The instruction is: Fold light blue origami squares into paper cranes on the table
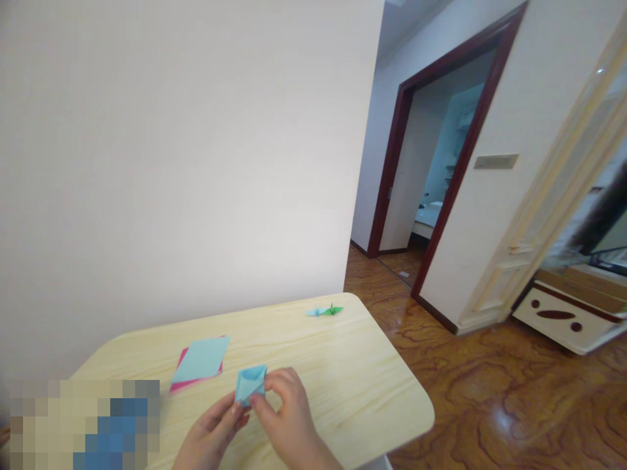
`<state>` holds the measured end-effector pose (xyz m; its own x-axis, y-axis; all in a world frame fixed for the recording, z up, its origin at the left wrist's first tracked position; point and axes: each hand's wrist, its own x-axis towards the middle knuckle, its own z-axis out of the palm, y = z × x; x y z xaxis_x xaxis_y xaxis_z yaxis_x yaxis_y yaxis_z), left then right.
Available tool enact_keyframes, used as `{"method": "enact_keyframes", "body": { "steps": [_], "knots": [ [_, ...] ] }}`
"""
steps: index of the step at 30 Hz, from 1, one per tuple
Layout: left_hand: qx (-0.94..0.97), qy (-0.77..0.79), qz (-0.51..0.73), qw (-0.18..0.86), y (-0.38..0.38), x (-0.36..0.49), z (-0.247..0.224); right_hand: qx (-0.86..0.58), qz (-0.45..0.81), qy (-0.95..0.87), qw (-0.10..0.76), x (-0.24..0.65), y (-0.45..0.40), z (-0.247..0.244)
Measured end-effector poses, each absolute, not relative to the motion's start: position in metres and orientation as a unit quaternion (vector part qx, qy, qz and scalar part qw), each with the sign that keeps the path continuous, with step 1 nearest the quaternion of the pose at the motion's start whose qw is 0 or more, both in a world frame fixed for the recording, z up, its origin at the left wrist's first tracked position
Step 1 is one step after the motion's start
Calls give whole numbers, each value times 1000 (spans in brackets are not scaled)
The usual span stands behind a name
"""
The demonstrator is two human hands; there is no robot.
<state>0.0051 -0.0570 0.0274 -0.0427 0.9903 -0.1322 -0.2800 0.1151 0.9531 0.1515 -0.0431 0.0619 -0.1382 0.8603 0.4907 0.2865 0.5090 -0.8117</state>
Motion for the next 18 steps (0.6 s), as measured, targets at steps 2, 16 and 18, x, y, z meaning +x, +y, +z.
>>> {"method": "enact_keyframes", "body": {
  "steps": [2, 16, 18],
  "knots": [
    [374, 483, 556, 564, -57, 6, 27, -419, 263, -707, 507, 152, -45, 65],
    [363, 464, 636, 498, -61, 19, 41, -373, 310, -699, 526, 155, -36, 72],
    [352, 471, 626, 512, -63, 20, 40, -375, 313, -690, 534, 155, -36, 71]
  ]
}}
